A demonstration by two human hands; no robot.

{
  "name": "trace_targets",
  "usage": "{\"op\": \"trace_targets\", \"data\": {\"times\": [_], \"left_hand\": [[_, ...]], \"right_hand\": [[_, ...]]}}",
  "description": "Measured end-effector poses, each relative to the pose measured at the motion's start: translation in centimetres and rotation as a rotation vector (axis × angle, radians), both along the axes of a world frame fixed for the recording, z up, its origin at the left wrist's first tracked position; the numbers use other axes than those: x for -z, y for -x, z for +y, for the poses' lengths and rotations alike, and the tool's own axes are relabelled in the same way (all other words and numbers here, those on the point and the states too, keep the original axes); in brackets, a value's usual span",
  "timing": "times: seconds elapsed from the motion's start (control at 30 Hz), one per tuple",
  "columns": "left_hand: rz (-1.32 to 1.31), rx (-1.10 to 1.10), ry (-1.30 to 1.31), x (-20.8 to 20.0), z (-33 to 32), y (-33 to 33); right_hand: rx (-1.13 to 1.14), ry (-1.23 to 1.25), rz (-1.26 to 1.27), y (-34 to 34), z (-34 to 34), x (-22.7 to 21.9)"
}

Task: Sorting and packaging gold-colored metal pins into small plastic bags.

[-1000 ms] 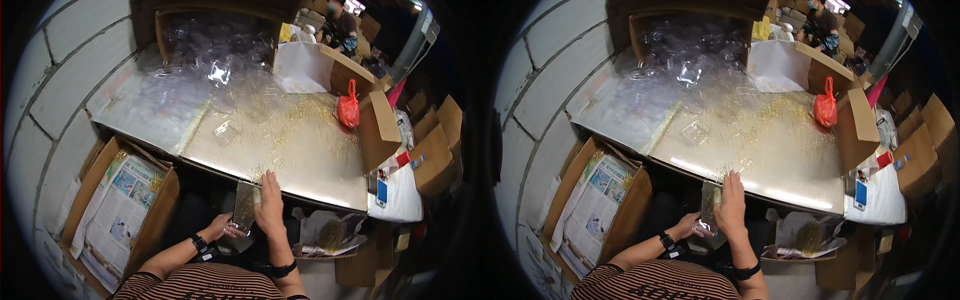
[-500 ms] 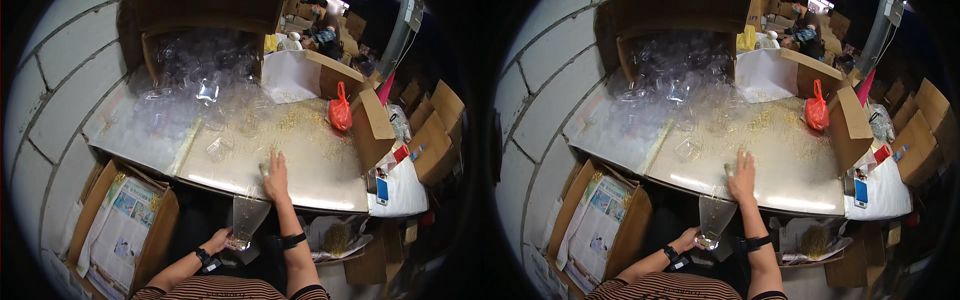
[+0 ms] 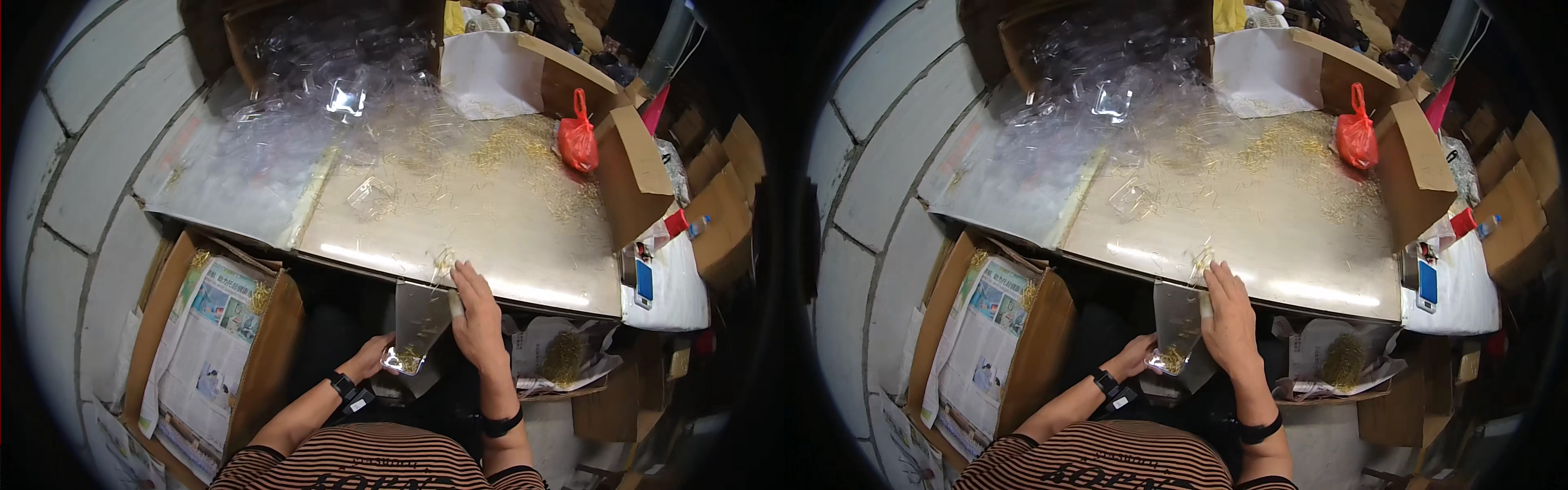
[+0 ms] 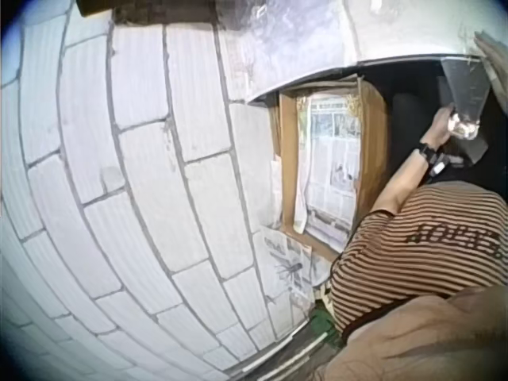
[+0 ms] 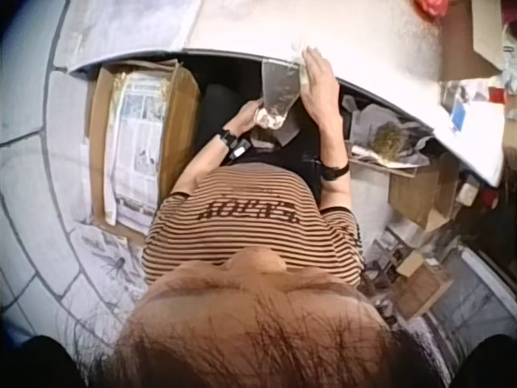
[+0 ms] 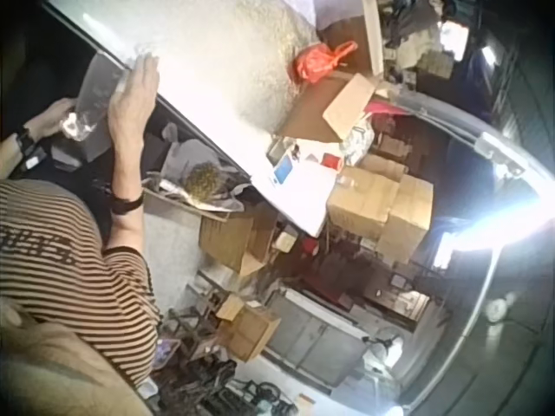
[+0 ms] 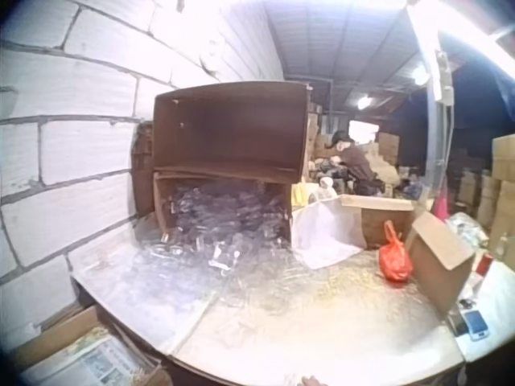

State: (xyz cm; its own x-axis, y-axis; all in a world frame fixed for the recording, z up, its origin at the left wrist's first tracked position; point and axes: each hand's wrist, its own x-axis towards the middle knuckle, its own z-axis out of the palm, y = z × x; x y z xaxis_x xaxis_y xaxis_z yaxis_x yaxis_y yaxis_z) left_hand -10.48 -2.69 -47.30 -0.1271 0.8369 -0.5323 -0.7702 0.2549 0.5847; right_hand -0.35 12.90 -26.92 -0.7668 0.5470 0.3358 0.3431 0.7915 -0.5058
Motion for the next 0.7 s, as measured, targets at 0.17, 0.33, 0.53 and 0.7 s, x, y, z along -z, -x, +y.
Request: {"op": "trace_targets", "data": {"times": [0.17, 0.33, 0.53, 0.7], "left_hand": [[0.001, 0.042, 0.009, -1.7, 0.1, 0.1], [-0.065, 0.047, 0.010, 0.3, -0.7, -0.4], [-0.020, 0.055, -0.012, -1.1, -1.0, -0.4], [-0.068, 0.051, -0.021, -1.4, -1.5, -0.7]], "right_hand": [[-0.045, 0.195, 0.103, -4.1, -1.4, 1.4], [-0.064, 0.423, 0.014, -7.9, -3.1, 4.3], [-0.089, 0.575, 0.011, -8.5, -4.6, 5.7], [-0.212, 0.640, 0.019, -7.1, -5.9, 8.4]]}}
